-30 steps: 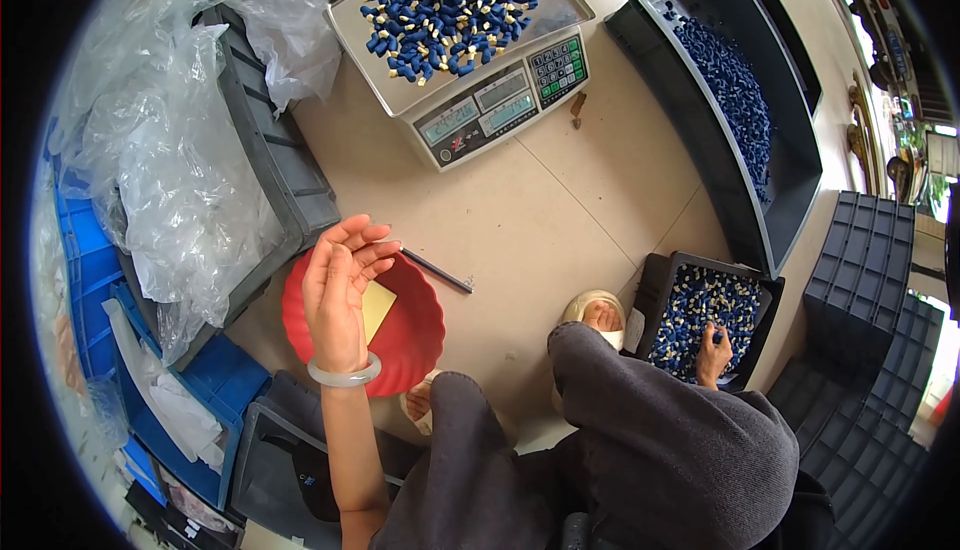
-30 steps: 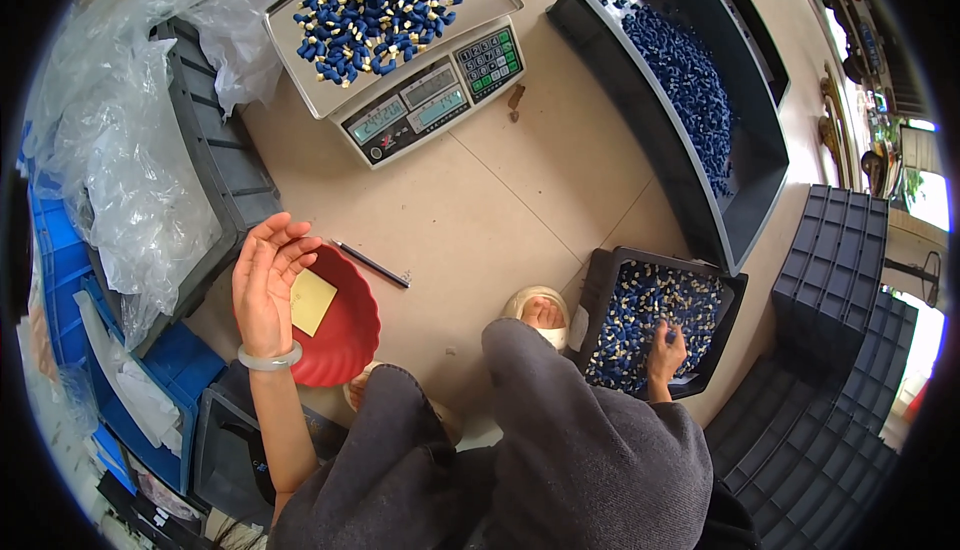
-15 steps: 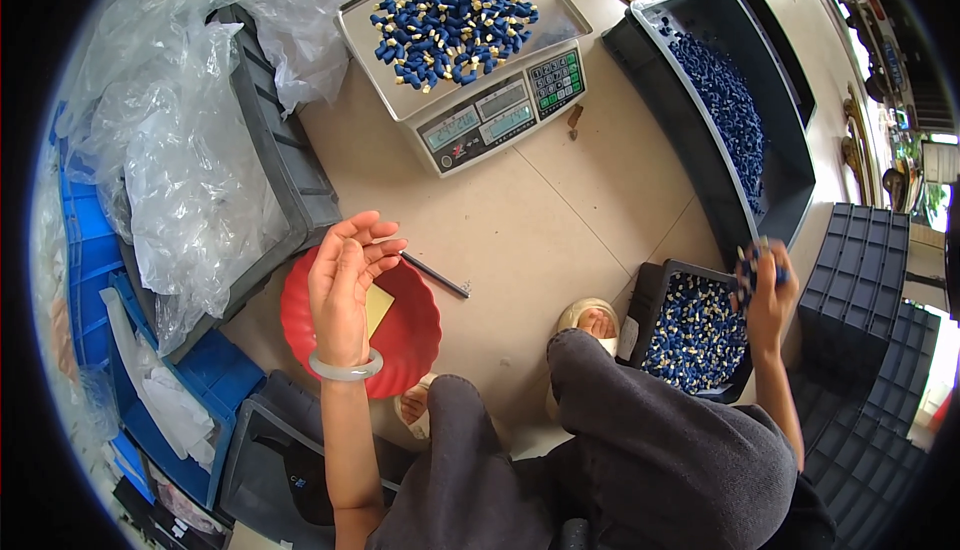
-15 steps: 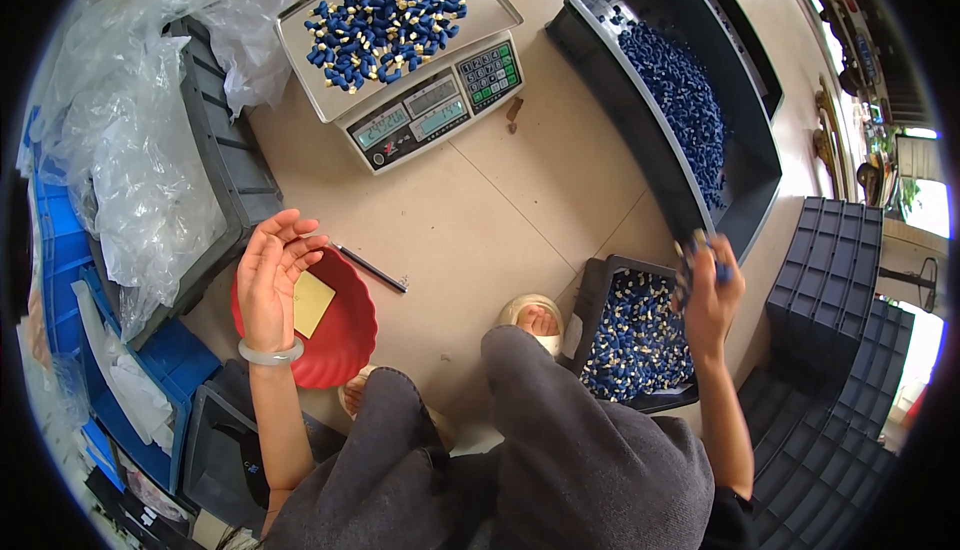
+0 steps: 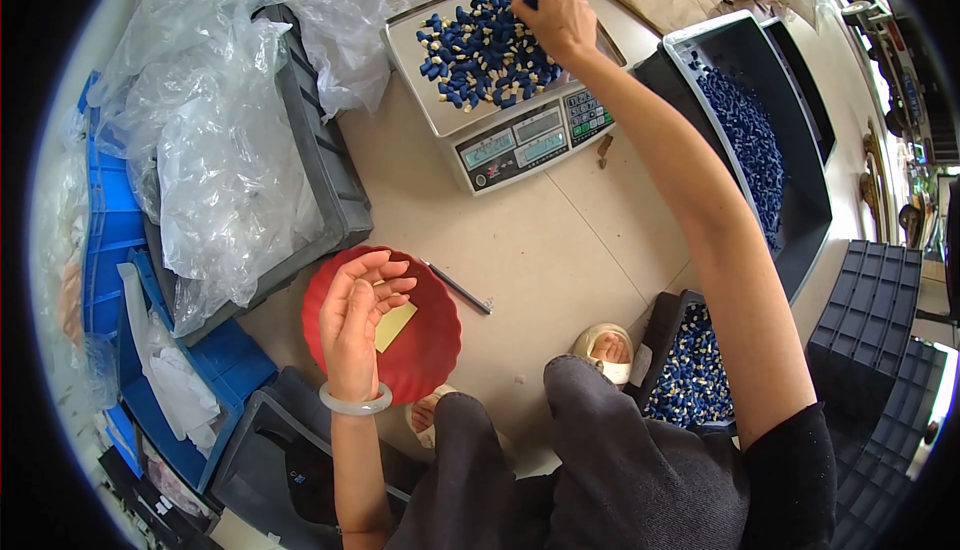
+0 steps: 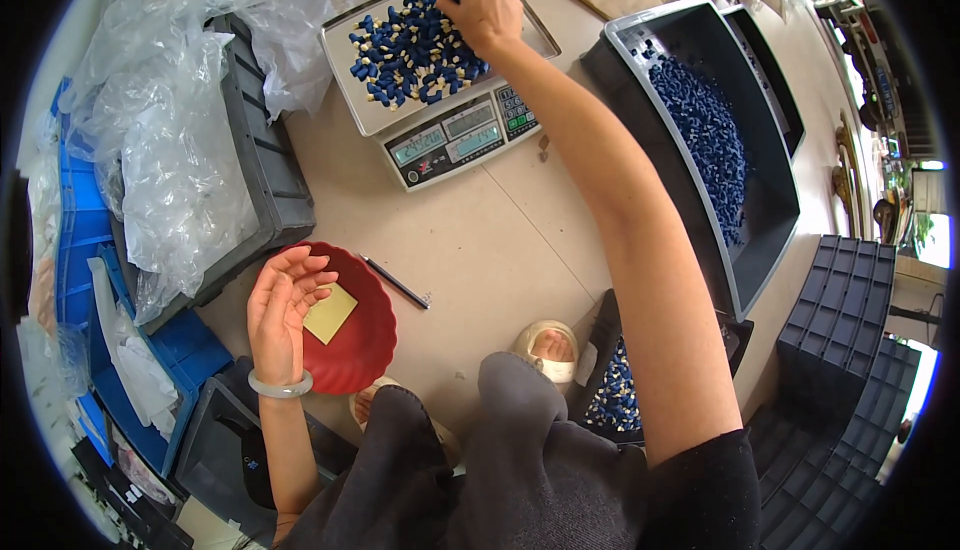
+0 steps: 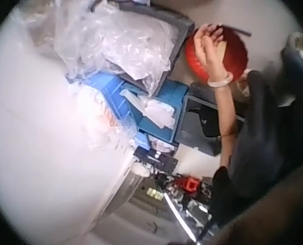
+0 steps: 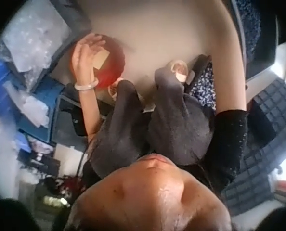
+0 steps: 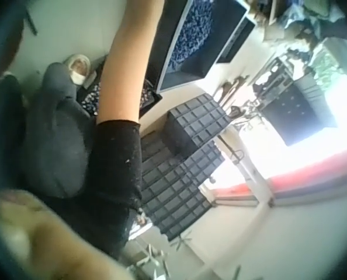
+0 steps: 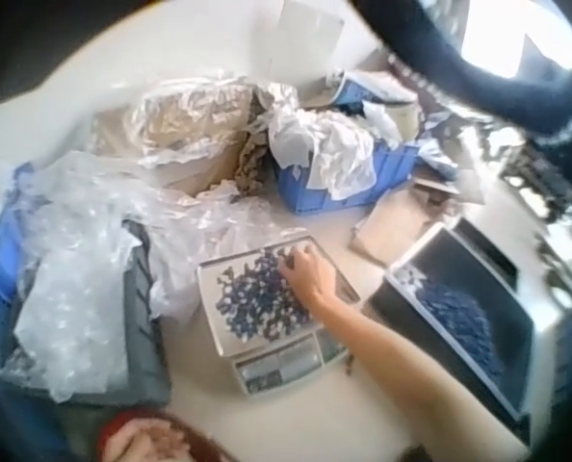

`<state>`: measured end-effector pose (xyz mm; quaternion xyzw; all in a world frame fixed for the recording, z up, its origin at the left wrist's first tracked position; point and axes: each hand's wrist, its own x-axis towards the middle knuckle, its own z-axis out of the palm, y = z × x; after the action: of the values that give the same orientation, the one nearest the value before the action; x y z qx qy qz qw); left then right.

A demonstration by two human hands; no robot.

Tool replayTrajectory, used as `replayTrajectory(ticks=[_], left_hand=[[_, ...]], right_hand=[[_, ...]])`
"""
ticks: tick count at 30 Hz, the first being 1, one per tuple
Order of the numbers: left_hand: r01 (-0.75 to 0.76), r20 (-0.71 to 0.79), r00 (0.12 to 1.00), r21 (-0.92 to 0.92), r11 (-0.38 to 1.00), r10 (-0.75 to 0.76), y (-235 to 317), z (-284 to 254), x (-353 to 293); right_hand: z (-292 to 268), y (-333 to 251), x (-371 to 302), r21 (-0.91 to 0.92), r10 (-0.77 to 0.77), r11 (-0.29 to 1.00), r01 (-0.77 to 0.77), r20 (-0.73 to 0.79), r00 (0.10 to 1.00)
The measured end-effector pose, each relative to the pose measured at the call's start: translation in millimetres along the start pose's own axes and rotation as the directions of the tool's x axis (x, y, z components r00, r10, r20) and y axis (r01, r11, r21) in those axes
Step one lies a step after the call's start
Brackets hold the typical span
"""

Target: The person sorts small blue and yellow plastic parts using a digital scale.

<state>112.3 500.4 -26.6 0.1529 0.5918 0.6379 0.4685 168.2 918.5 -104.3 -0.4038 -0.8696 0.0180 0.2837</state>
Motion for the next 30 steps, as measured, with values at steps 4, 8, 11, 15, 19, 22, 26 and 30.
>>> replayTrajectory(ticks=[4,8,11,15,19,22,26,30], left_hand=[[0.016,-0.026,1.0,0.026,1.0,-0.015,-2,-7,-1],[0.028,-0.046,0.999,0.036,0.999,-0.027,-2,-9,-3],[0.025,-0.018,1.0,0.024,0.999,-0.024,-1,-2,0],[0.018,0.017,1.0,0.027,0.999,-0.019,-2,3,6],[0.017,0.014,1.0,0.037,0.999,-0.018,3,8,3],[0.017,0.021,1.0,0.036,0.999,-0.017,-4,5,3],[0.018,0.029,0.999,0.043,0.999,-0.019,-8,5,8],[0.03,0.02,0.999,0.035,0.999,-0.031,-13,3,17]], right_hand=[[10,-27,-14,0.04,-0.155,0.987,0.155,0.001,0.988],[8,-36,-20,-0.01,-0.249,0.969,0.249,-0.085,0.965],[-2,-22,-16,0.024,-0.266,0.963,0.269,-0.096,0.959],[-27,2,-9,0.322,-0.182,0.928,0.185,-0.041,0.982],[-74,17,-19,0.733,-0.077,0.679,0.022,0.041,0.996],[-133,32,-71,0.787,0.109,0.614,-0.061,-0.008,0.994],[-225,89,-238,0.517,0.442,0.818,-0.252,-0.285,0.85],[-312,168,-455,0.056,0.746,0.571,-0.819,-0.452,0.489]])
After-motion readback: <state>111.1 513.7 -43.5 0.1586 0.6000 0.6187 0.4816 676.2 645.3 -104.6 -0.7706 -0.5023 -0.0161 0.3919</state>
